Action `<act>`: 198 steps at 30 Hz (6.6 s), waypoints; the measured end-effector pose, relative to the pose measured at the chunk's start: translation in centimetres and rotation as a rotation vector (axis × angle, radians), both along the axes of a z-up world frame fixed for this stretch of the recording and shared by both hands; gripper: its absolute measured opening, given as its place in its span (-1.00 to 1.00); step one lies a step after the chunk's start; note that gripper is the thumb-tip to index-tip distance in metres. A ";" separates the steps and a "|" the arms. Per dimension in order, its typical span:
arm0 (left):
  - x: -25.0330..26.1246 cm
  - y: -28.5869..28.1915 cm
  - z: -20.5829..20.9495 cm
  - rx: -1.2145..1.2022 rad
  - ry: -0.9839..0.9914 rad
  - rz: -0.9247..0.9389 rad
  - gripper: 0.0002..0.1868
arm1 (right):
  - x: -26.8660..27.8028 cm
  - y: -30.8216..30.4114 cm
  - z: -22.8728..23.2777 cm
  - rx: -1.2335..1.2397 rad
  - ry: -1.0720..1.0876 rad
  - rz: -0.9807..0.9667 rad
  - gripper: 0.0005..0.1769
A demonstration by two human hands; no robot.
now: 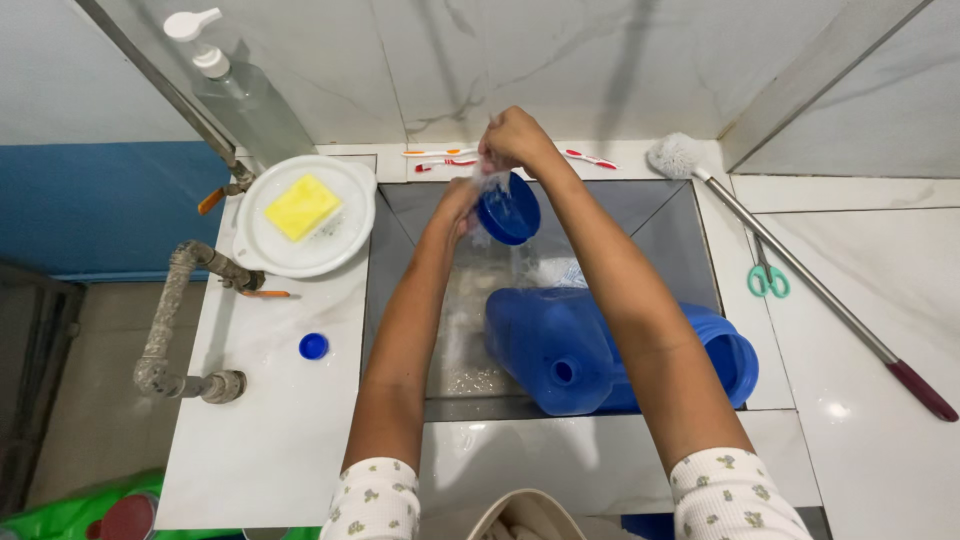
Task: The person rinses a blue plastic container in a sink, then retrieves a green container from the floor. They use scissors to cut the label off the green container, scrub it with a sponge, and rinse it thoroughly under running water.
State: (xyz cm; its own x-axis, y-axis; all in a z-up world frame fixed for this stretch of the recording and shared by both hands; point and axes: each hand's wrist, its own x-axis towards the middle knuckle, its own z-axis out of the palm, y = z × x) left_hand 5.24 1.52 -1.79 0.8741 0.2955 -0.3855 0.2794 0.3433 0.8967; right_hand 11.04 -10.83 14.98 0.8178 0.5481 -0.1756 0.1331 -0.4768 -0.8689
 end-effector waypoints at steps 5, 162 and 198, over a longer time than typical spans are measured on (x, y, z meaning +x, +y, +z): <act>-2.4 -1.8 3.9 0.855 -0.189 -0.172 -0.66 | 0.7 -0.1 -1.9 0.055 -0.068 0.027 -0.78; -28.1 -19.8 7.3 1.321 -0.340 -0.741 -0.59 | -22.7 -38.4 -12.7 -0.616 -0.266 -0.703 -0.04; -17.3 -18.8 5.4 1.498 -0.458 -0.530 -0.54 | -14.0 -23.8 -8.4 -0.749 -0.992 -0.271 -0.41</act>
